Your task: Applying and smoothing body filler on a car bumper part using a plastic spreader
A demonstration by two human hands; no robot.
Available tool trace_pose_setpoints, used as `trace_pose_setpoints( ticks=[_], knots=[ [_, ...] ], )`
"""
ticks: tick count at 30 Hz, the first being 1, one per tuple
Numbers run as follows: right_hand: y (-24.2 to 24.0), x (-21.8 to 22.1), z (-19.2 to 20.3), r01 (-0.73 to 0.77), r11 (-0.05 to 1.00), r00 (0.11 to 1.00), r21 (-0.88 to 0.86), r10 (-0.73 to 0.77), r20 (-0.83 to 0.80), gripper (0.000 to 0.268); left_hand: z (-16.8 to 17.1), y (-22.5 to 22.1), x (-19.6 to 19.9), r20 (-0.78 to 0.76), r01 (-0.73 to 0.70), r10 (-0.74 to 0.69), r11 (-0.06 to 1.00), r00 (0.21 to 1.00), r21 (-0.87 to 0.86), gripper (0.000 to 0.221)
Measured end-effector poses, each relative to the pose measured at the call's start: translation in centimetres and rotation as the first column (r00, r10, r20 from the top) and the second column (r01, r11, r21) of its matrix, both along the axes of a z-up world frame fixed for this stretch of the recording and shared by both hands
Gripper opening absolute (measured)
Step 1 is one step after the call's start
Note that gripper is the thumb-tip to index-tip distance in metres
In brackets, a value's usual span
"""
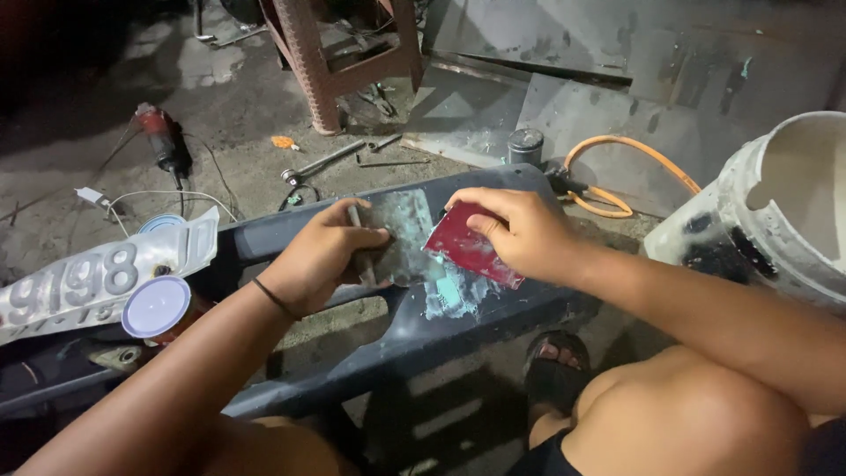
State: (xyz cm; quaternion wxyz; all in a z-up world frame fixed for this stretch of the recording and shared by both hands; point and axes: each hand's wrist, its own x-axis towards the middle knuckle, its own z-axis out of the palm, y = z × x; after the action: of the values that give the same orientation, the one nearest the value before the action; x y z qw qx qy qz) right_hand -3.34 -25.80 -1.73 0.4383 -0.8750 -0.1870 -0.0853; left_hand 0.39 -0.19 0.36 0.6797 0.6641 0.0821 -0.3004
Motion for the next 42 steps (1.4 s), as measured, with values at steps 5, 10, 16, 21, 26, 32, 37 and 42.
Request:
trace_pose_setpoints(
  ticks=[5,10,16,21,26,32,37,42],
  knots=[
    [-1.0,0.5,0.0,0.038,0.999,0.991,0.016,-0.036,-0.125,0.032,-0.9,1.0,1.2,0.059,0.072,-0.078,0.993,0.995,0.098,0.037],
    [-0.9,0.3,0.3,0.068,0.997,0.977,0.044,-0.057,-0.204,0.033,-1.7,1.4,1.6,0.063,0.106,-0.116,0.983,0.991,0.151,0.040],
    [-0.6,-0.4,-4.6,-0.071,0.996,0.899,-0.056,0.040,-0.436,0.033,-0.1,1.7,1.8,0.163,0.084,-0.176,0.885,0.971,0.459,0.059],
    [0.2,-0.5,-6.4,-0.236,0.892,0.885,-0.385,0.033,-0.465,0.031,0.2,1.7,1.2,0.158,0.075,-0.177,0.861,0.972,0.504,0.054],
    [-0.8,0.8,-9.1,-0.138,0.801,0.975,-0.582,0.007,-0.221,0.025,1.5,1.3,0.6,0.147,0.108,-0.200,0.872,0.969,0.477,0.055],
    [-1.9,0.4,-10.1,-0.037,0.688,0.973,-0.725,0.191,0.132,0.024,1.3,1.6,0.6,0.151,0.127,-0.220,0.877,0.964,0.464,0.056],
    [-1.9,0.2,-10.9,-0.011,0.665,0.870,-0.747,0.375,0.320,0.038,1.6,1.8,0.4,0.151,0.135,-0.231,0.871,0.961,0.472,0.054],
    [-0.9,-1.2,-11.2,-0.156,0.626,0.718,-0.764,0.603,0.348,0.032,0.7,1.9,0.8,0.145,0.141,-0.213,0.908,0.966,0.394,0.051]
  ],
)
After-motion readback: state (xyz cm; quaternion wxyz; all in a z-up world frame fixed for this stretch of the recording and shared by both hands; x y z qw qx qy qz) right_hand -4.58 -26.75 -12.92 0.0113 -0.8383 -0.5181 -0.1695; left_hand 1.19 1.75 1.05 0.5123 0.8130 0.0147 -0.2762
